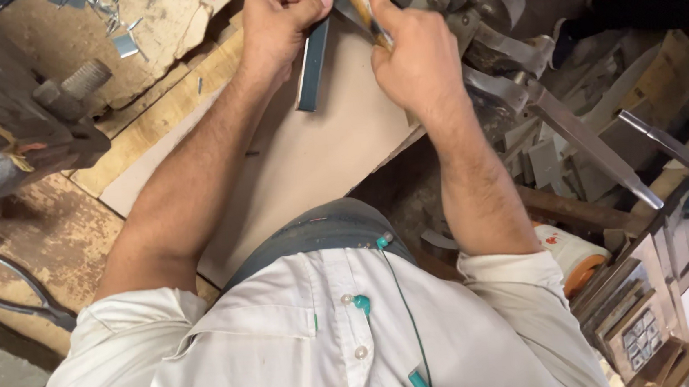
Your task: The person assembles a rectangular metal frame by inserting a white insert into a dark metal channel, then repeatedly uses a manual press to bend the ends. The person also uses a hammer to tap the frame and a file to smooth edges, handling the components one at a time on a cluttered workbench.
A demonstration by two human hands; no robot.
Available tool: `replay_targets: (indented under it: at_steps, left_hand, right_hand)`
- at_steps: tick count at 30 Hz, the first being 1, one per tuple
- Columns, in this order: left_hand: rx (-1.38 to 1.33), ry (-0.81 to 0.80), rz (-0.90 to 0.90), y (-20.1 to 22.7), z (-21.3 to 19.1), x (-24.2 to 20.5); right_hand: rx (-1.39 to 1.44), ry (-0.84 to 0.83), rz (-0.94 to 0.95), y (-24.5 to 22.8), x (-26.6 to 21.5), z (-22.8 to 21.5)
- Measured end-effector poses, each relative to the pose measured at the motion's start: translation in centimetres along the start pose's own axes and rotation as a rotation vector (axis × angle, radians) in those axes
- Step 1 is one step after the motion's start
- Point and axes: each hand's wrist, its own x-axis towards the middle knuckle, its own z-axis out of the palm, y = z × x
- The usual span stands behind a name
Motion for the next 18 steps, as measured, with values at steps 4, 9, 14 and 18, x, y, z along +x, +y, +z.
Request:
replay_targets:
  at_steps: [4,9,14,18]
  left_hand:
    - [-0.029,-0.049,0.011,0.5,-0.3,-0.5]
    - [-0.217,-0.29,0.066,2.7,-2.1,-4.2]
    - [-0.346,-0.307,-0.047,5.5,-3.6,-10.9]
    - [-0.419,-0.216,-0.155,6.6,-4.0,-14.7]
  right_hand:
    - [0.116,0.099,0.001,-0.5,-1.1,-0.3]
    - [0.343,0.199,-0.063,-0.9,-7.4,1.3]
    - [0.603,-0.008,-0.103,-0.2,-13.7,5.5]
    - [1.119,-0.382,0.315,0.3,-14.9,9.0]
